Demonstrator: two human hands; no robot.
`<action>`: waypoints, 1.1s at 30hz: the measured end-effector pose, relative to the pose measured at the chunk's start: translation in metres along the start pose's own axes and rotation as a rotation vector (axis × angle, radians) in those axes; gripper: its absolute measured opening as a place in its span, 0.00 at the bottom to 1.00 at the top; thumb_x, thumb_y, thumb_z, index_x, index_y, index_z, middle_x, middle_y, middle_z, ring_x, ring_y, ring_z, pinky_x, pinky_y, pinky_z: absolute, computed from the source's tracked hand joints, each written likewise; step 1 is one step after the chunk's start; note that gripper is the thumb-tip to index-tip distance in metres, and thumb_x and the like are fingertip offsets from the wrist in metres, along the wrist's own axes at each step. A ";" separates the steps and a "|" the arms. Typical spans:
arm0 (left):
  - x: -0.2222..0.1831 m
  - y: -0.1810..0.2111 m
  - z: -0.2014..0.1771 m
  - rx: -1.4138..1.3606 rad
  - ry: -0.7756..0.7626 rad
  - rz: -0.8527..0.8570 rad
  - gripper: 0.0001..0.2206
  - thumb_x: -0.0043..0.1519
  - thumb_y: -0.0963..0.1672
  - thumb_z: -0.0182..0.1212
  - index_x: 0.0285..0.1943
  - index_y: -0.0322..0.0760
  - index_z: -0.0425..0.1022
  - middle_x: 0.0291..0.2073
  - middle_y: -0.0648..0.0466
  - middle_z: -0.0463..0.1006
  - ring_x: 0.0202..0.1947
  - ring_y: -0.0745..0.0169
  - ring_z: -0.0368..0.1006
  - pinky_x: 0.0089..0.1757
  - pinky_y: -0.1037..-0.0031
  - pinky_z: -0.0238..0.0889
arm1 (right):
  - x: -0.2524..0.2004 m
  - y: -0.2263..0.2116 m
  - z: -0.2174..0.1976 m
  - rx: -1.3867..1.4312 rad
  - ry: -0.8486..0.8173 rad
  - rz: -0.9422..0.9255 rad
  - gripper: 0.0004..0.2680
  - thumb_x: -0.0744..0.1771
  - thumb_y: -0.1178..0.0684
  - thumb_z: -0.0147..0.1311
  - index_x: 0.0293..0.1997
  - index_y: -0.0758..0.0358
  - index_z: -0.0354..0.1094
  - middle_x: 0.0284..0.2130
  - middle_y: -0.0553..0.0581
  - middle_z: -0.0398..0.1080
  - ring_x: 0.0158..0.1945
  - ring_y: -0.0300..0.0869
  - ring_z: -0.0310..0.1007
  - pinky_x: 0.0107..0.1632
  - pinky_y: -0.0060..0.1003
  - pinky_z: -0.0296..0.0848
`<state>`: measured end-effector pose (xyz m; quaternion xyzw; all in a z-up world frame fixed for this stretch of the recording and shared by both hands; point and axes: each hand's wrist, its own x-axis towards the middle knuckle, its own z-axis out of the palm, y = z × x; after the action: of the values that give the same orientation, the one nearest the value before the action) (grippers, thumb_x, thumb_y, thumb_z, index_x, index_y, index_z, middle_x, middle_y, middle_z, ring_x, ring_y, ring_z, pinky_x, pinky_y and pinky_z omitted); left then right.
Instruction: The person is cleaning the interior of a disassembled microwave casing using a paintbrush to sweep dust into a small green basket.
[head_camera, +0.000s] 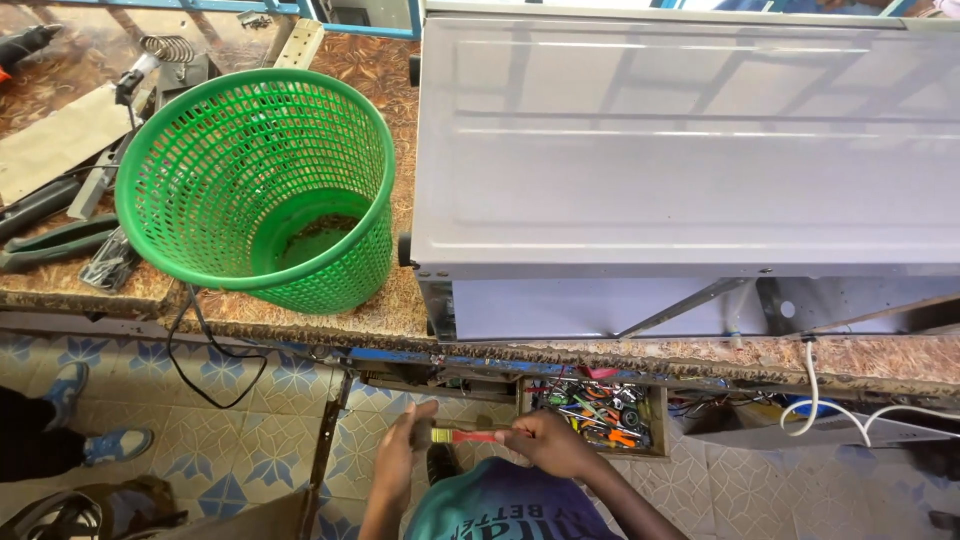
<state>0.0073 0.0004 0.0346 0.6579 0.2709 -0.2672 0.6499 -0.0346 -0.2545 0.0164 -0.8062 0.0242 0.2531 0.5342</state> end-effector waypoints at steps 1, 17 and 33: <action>-0.005 0.005 0.003 -0.002 -0.001 0.002 0.27 0.67 0.56 0.42 0.61 0.42 0.81 0.54 0.46 0.80 0.57 0.51 0.72 0.61 0.57 0.62 | -0.007 -0.011 -0.006 -0.003 0.001 -0.001 0.20 0.71 0.40 0.56 0.19 0.49 0.52 0.15 0.43 0.50 0.19 0.33 0.48 0.28 0.34 0.47; -0.015 0.019 0.004 0.091 -0.114 0.197 0.32 0.60 0.60 0.47 0.64 0.40 0.76 0.66 0.49 0.75 0.67 0.53 0.69 0.65 0.61 0.56 | 0.000 0.023 -0.004 0.115 0.003 0.177 0.19 0.68 0.37 0.50 0.22 0.62 0.69 0.13 0.53 0.60 0.18 0.40 0.57 0.31 0.34 0.55; 0.008 -0.020 0.051 -0.973 -0.379 -0.148 0.16 0.63 0.39 0.63 0.59 0.34 0.70 0.22 0.57 0.69 0.25 0.66 0.68 0.43 0.68 0.72 | -0.013 -0.019 0.008 -0.311 0.007 0.079 0.11 0.67 0.37 0.50 0.39 0.43 0.80 0.23 0.43 0.79 0.29 0.34 0.78 0.36 0.31 0.68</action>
<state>-0.0013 -0.0500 0.0142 0.1994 0.2870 -0.2700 0.8972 -0.0433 -0.2429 0.0357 -0.8785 0.0186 0.2718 0.3925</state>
